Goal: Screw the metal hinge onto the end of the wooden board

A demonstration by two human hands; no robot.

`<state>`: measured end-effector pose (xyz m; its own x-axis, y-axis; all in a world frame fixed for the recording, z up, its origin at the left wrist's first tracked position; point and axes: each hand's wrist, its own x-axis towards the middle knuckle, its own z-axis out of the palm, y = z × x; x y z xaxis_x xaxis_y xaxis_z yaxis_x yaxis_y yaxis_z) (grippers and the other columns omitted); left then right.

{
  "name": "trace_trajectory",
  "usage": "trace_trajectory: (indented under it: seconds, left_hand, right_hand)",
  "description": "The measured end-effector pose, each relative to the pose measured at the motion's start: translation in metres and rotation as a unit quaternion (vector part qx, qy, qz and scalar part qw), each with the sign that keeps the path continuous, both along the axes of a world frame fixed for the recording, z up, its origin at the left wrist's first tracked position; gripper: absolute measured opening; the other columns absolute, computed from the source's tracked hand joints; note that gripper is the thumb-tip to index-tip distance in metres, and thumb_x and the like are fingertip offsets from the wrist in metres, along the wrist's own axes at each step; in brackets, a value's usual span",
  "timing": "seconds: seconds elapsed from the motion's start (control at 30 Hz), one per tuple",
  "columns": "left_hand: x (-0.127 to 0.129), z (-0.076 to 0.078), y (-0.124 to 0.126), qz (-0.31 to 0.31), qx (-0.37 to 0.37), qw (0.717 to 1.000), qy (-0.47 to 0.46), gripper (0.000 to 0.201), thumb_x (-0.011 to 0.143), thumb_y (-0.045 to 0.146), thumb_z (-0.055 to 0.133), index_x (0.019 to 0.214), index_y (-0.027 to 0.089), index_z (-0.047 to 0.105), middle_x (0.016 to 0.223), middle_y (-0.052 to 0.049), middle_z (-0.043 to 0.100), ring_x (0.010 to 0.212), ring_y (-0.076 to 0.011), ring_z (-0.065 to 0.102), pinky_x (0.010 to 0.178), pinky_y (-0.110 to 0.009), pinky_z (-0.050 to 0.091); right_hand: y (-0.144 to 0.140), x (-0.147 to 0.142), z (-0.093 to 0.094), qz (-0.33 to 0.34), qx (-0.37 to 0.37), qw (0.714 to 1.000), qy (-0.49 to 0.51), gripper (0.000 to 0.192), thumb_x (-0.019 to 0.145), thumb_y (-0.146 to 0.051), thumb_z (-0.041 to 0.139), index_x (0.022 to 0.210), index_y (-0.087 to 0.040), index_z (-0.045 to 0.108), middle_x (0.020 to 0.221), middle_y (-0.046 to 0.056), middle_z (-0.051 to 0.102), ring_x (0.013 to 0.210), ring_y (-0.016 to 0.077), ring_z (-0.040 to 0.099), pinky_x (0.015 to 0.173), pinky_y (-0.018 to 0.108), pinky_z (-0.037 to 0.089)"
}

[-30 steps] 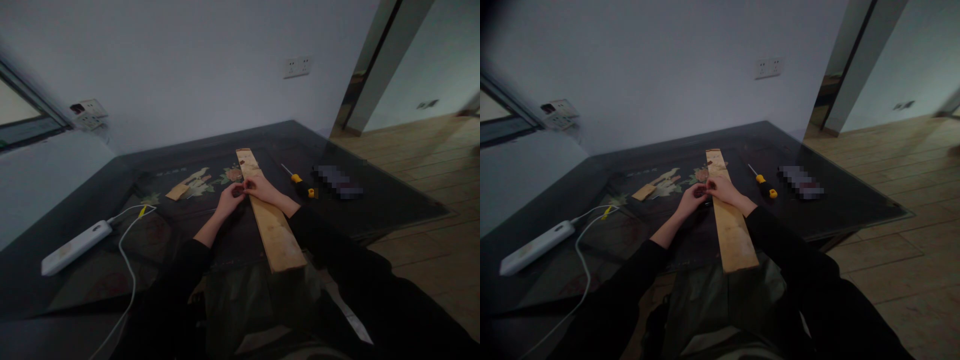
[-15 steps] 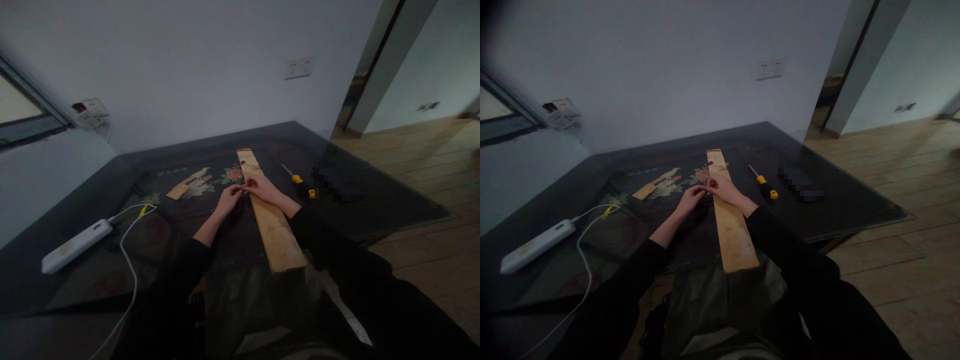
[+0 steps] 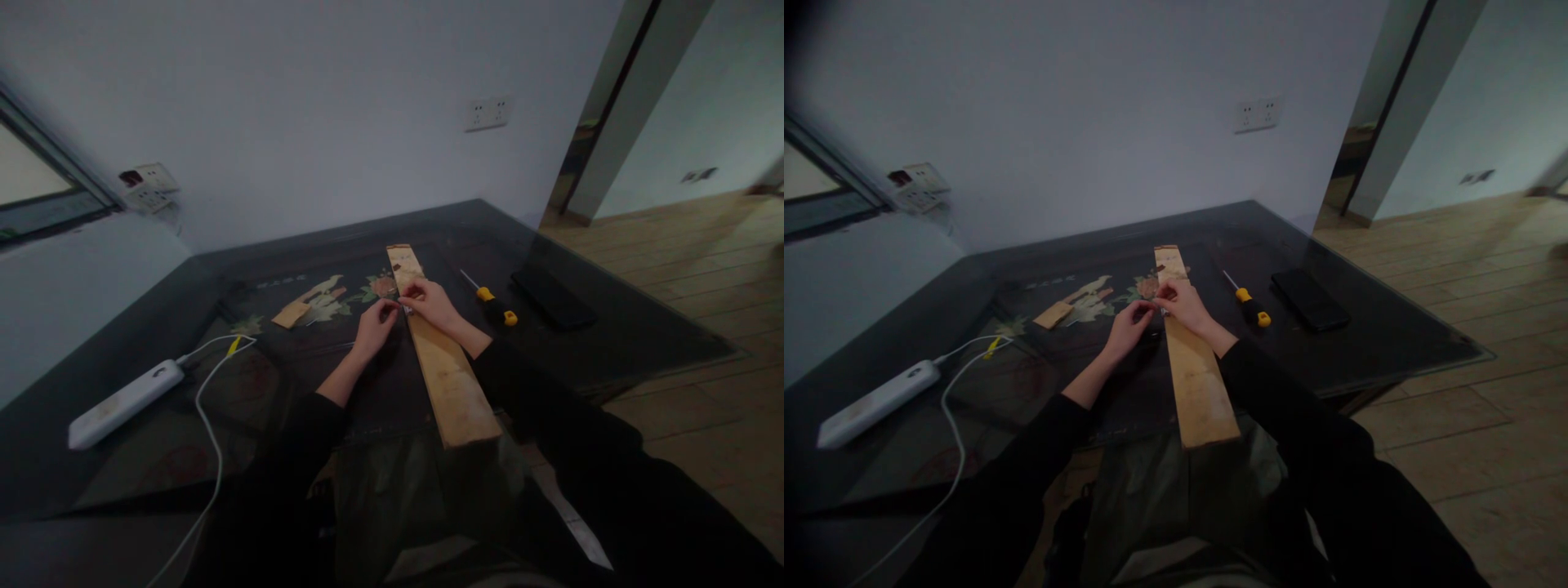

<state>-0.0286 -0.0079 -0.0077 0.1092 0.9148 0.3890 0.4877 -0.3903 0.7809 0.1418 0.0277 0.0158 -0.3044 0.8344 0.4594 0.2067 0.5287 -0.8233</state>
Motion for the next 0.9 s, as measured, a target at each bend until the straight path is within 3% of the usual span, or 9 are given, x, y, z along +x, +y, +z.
trace_trajectory:
  seconds: [0.17,0.47,0.53,0.63,0.8,0.9]
  left_hand:
    - [0.004,0.006,-0.003,-0.028,-0.002,0.995,-0.099,0.030,0.082,0.016,0.064,0.111,0.017,0.059,0.099,-0.007,0.071,0.094,-0.0172,0.068,0.090,-0.033,0.052]
    - [-0.004,0.016,-0.007,-0.018,0.023,0.997,-0.069,0.024,0.084,0.022,0.063,0.107,0.017,0.063,0.096,-0.006,0.072,0.091,-0.0172,0.068,0.090,-0.033,0.052]
    - [-0.021,0.019,-0.006,0.007,0.031,0.999,-0.040,0.020,0.083,0.023,0.063,0.102,0.017,0.066,0.095,-0.006,0.072,0.089,-0.0176,0.068,0.088,-0.032,0.052]
    - [-0.068,0.021,-0.007,0.073,0.044,0.996,0.023,0.017,0.082,0.024,0.062,0.097,0.019,0.068,0.091,-0.006,0.072,0.086,-0.0190,0.068,0.085,-0.033,0.052]
    - [-0.162,0.009,-0.016,0.197,0.031,0.970,0.137,0.013,0.076,0.021,0.064,0.088,0.021,0.069,0.083,-0.003,0.070,0.077,-0.0209,0.066,0.076,-0.033,0.051]
    - [-0.189,0.002,-0.019,0.221,0.012,0.959,0.177,0.014,0.074,0.018,0.064,0.086,0.022,0.069,0.077,-0.002,0.069,0.074,-0.0213,0.065,0.074,-0.034,0.051]
  right_hand:
    - [-0.004,-0.003,0.000,0.001,0.020,1.000,-0.014,0.020,0.076,-0.035,0.071,0.076,-0.018,0.062,0.079,0.004,0.067,0.073,0.0156,0.059,0.068,0.029,0.046]
    - [-0.007,-0.002,0.004,0.014,0.027,0.999,-0.022,0.027,0.083,-0.044,0.064,0.077,-0.018,0.066,0.077,0.004,0.068,0.074,0.0163,0.059,0.066,0.028,0.044]
    - [-0.007,-0.001,0.005,0.010,0.026,0.999,-0.024,0.027,0.085,-0.043,0.061,0.077,-0.018,0.067,0.078,0.004,0.068,0.073,0.0158,0.059,0.065,0.027,0.044]
    - [-0.005,0.002,0.004,-0.005,0.028,0.999,-0.033,0.026,0.087,-0.040,0.059,0.077,-0.017,0.066,0.076,0.004,0.068,0.069,0.0151,0.059,0.064,0.027,0.042]
    - [-0.002,0.002,0.000,-0.004,0.033,0.998,-0.054,0.022,0.086,-0.036,0.059,0.075,-0.018,0.066,0.076,0.003,0.068,0.070,0.0154,0.060,0.066,0.027,0.043]
    - [-0.001,0.002,-0.003,-0.001,0.028,0.998,-0.062,0.022,0.086,-0.034,0.059,0.074,-0.017,0.065,0.075,0.003,0.067,0.070,0.0157,0.060,0.066,0.027,0.043]
